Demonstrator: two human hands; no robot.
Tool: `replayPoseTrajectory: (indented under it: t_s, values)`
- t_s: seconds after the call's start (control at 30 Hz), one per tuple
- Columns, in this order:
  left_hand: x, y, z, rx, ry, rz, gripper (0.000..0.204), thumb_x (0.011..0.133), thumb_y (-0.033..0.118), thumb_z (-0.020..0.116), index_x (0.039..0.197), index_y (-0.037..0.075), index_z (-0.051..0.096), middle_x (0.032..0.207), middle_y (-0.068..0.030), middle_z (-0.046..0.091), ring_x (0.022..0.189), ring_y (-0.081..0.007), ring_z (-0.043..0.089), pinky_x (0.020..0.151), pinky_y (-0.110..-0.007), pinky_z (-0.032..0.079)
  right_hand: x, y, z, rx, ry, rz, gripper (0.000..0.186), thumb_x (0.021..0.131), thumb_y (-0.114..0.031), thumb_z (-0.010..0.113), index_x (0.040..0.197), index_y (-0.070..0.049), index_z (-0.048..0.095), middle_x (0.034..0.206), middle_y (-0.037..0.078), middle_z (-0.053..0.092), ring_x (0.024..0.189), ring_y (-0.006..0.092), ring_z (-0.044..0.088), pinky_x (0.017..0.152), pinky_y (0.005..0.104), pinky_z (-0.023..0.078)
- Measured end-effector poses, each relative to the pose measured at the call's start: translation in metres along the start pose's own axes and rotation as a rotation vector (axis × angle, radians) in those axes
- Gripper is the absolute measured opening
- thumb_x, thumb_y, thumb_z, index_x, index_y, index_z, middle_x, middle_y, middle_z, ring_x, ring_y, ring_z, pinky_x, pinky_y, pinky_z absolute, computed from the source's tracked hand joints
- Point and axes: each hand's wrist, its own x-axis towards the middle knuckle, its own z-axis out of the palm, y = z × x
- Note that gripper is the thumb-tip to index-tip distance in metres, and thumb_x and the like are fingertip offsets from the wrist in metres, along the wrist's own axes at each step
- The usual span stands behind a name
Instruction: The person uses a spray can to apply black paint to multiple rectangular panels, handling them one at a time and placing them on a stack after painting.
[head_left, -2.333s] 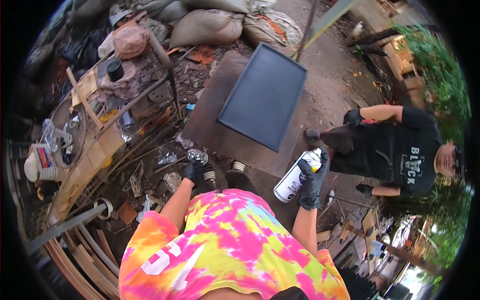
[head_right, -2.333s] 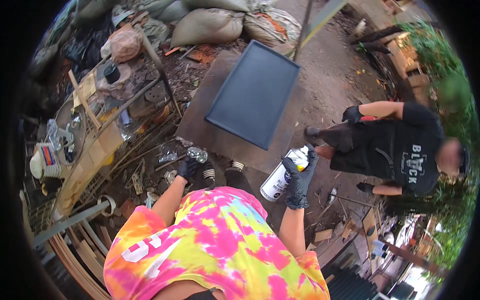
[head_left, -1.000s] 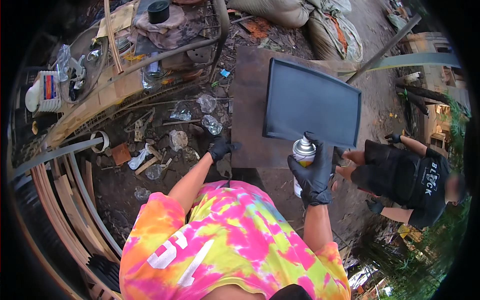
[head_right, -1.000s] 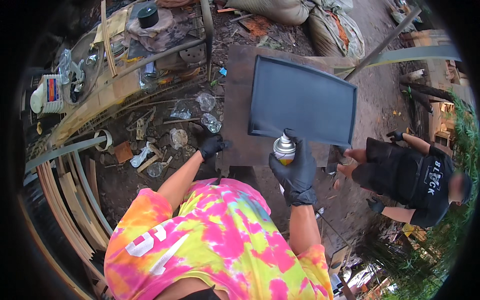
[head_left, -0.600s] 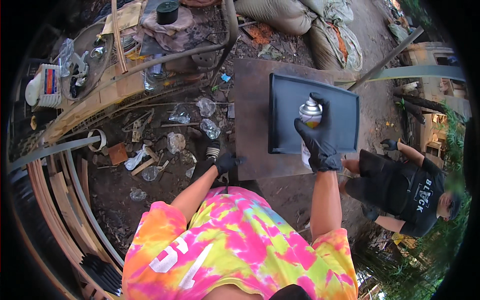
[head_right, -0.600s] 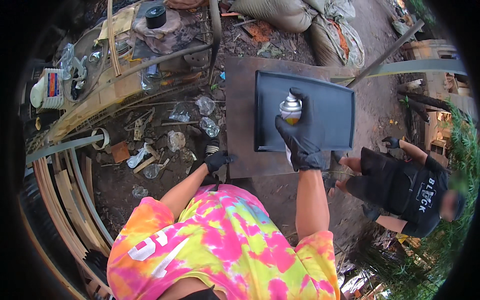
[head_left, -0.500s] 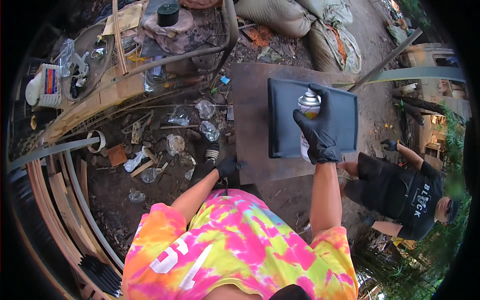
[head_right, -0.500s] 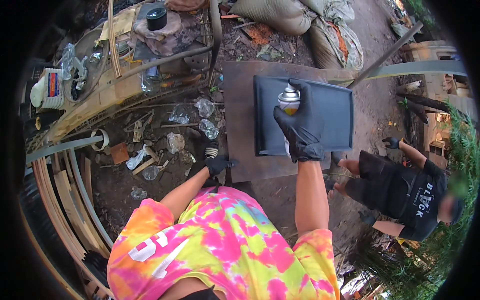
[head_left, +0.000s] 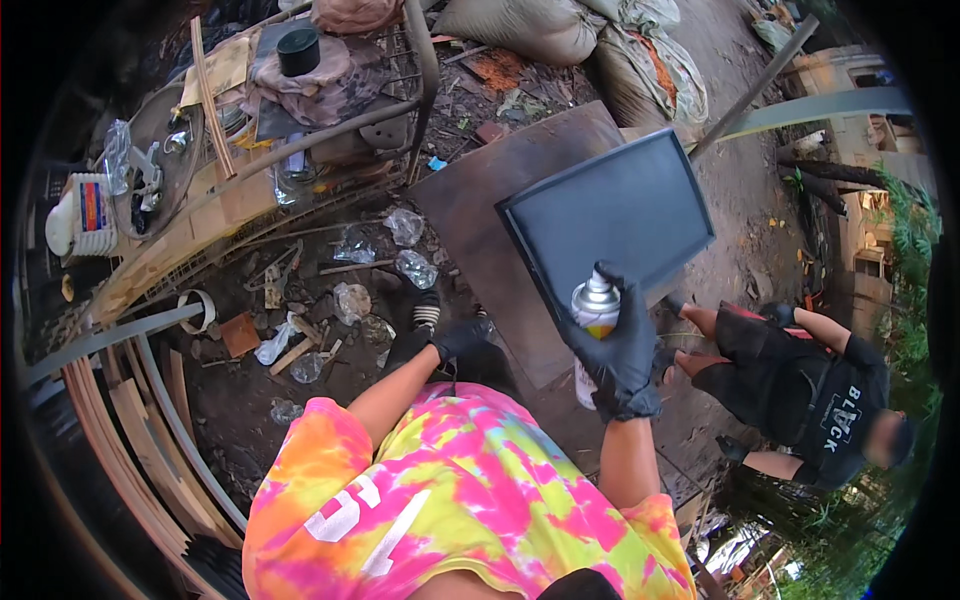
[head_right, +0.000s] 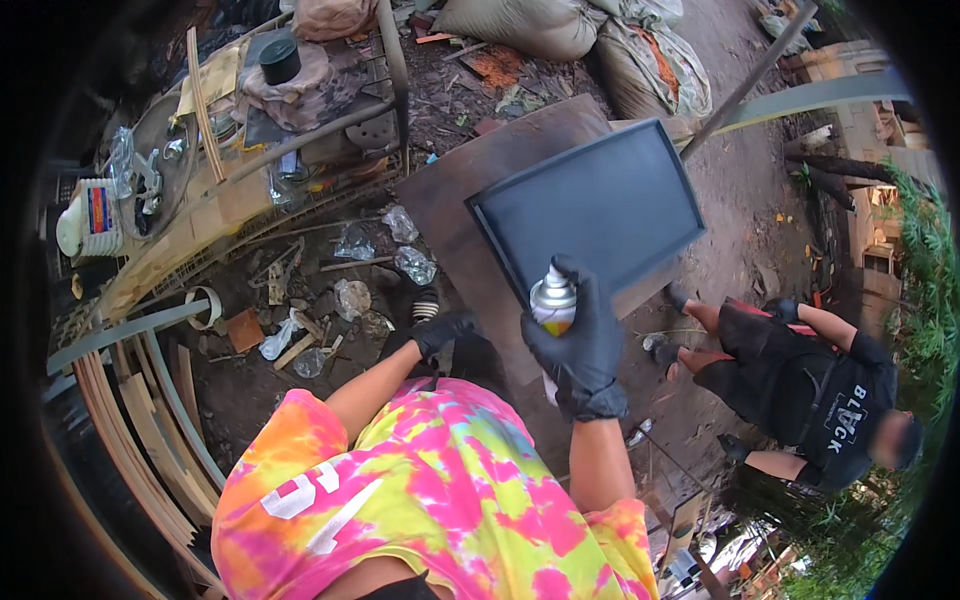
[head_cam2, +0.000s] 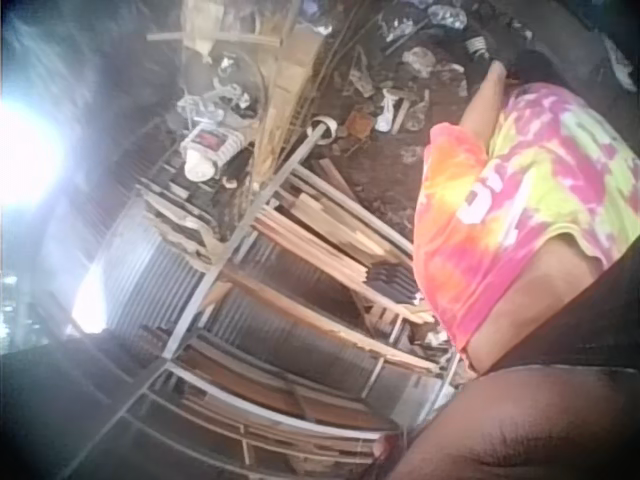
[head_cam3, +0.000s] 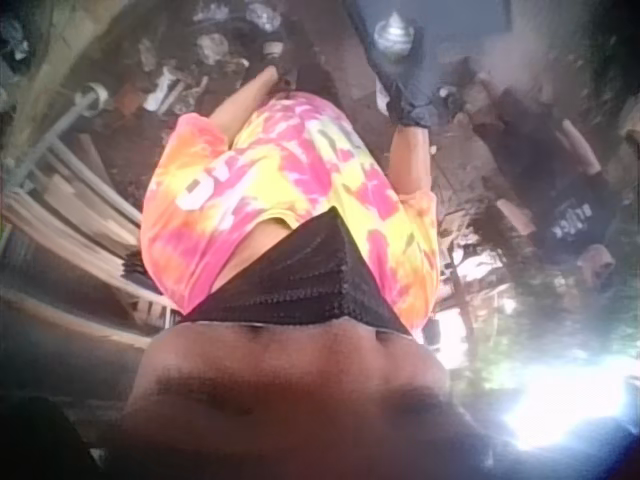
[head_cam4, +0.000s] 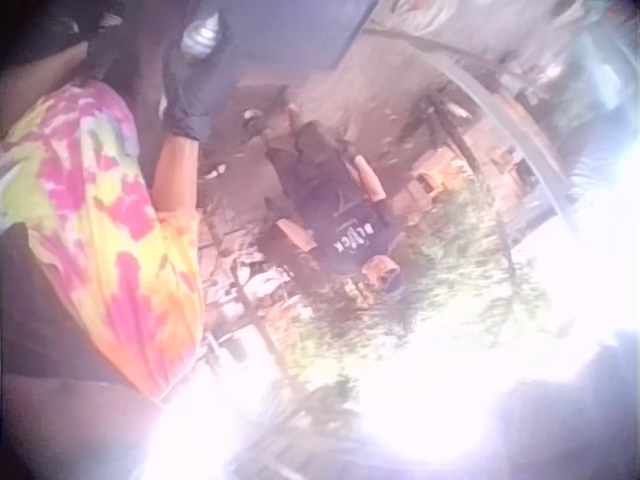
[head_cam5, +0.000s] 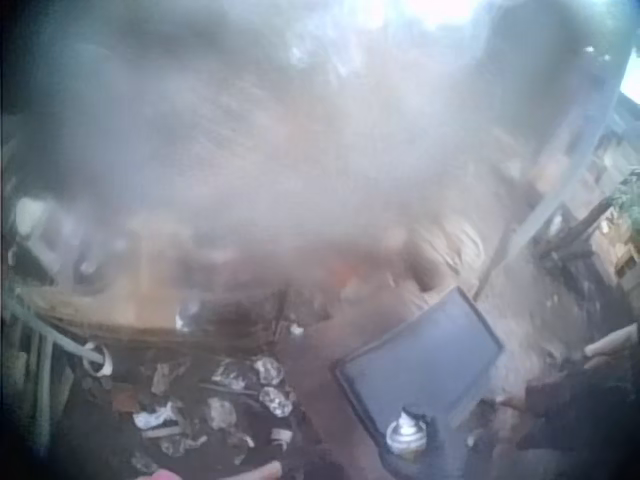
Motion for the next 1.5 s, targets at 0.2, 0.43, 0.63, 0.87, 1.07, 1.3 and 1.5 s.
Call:
replayPoseTrajectory:
  t_s: [0.2, 0.43, 0.63, 0.87, 1.07, 1.3, 1.5]
  values:
    - [-0.007, -0.024, -0.084, -0.961, 0.827, 0.024, 0.039, 0.109, 0.028, 0.055, 0.138, 0.003, 0.064, 0.135, -0.0123, 0.067, 0.124, -0.0239, 0.062, 0.108, -0.038, 0.048, -0.051, 0.01, 0.005, 0.099, -0.025, 0.15, 0.063, 0.074, -0.016, 0.086, 0.131, -0.014, 0.061, 0.115, 0.011, 0.073, 0.107, 0.026, 0.073, 0.093, 0.0385, 0.056]
    - [0.007, -0.066, -0.143, -0.659, 1.084, 0.046, 0.048, 0.105, 0.028, 0.065, 0.142, -0.003, 0.059, 0.138, -0.013, 0.066, 0.125, -0.0236, 0.061, 0.112, -0.036, 0.044, -0.079, 0.02, 0.014, 0.062, 0.013, 0.112, 0.064, 0.073, -0.018, 0.087, 0.131, -0.014, 0.061, 0.116, 0.009, 0.071, 0.107, 0.0272, 0.072, 0.092, 0.0393, 0.057]
    - [-0.01, -0.072, -0.127, -0.301, 0.628, -0.183, 0.046, 0.104, 0.033, 0.064, 0.135, -0.001, 0.066, 0.132, -0.0116, 0.071, 0.121, -0.0224, 0.065, 0.107, -0.037, 0.048, -0.085, 0.024, 0.015, 0.012, 0.007, 0.157, 0.061, 0.074, -0.016, 0.087, 0.129, -0.013, 0.061, 0.115, 0.009, 0.07, 0.106, 0.0266, 0.072, 0.092, 0.0389, 0.057]
    - [-0.042, -0.035, -0.094, -0.535, 0.435, -0.107, 0.051, 0.099, 0.035, 0.072, 0.132, -0.004, 0.068, 0.124, -0.0129, 0.074, 0.112, -0.0194, 0.067, 0.102, -0.034, 0.05, -0.068, 0.041, 0.009, 0.022, 0.08, 0.162, 0.061, 0.073, -0.013, 0.086, 0.129, -0.013, 0.061, 0.116, 0.01, 0.07, 0.105, 0.0249, 0.072, 0.093, 0.0382, 0.057]
    - [-0.056, -0.017, -0.055, -0.635, 0.406, -0.267, 0.044, 0.098, 0.032, 0.075, 0.126, -0.002, 0.071, 0.116, -0.0077, 0.076, 0.104, -0.0148, 0.068, 0.095, -0.032, 0.052, -0.026, 0.049, -0.009, -0.016, 0.095, 0.058, 0.065, 0.073, -0.013, 0.086, 0.132, -0.014, 0.06, 0.115, 0.009, 0.071, 0.104, 0.025, 0.073, 0.093, 0.038, 0.057]
    - [-0.052, -0.035, -0.01, -0.613, 0.286, -0.234, 0.047, 0.094, 0.038, 0.078, 0.119, -0.002, 0.074, 0.107, -0.0087, 0.078, 0.096, -0.0181, 0.072, 0.088, -0.034, 0.054, 0.043, 0.042, -0.024, 0.073, 0.002, 0.152, 0.066, 0.074, -0.003, 0.081, 0.136, -0.012, 0.059, 0.117, 0.006, 0.068, 0.106, 0.0165, 0.067, 0.096, 0.0333, 0.053]
    - [-0.051, -0.002, -0.002, -0.04, 0.062, -0.425, 0.063, 0.086, 0.058, 0.075, 0.113, 0.001, 0.076, 0.1, -0.0211, 0.076, 0.09, -0.034, 0.073, 0.081, -0.042, 0.055, 0.105, 0.021, -0.023, -0.009, -0.043, 0.044, 0.067, 0.074, -0.013, 0.081, 0.137, -0.011, 0.058, 0.116, 0.011, 0.069, 0.106, 0.0245, 0.069, 0.095, 0.0369, 0.055]
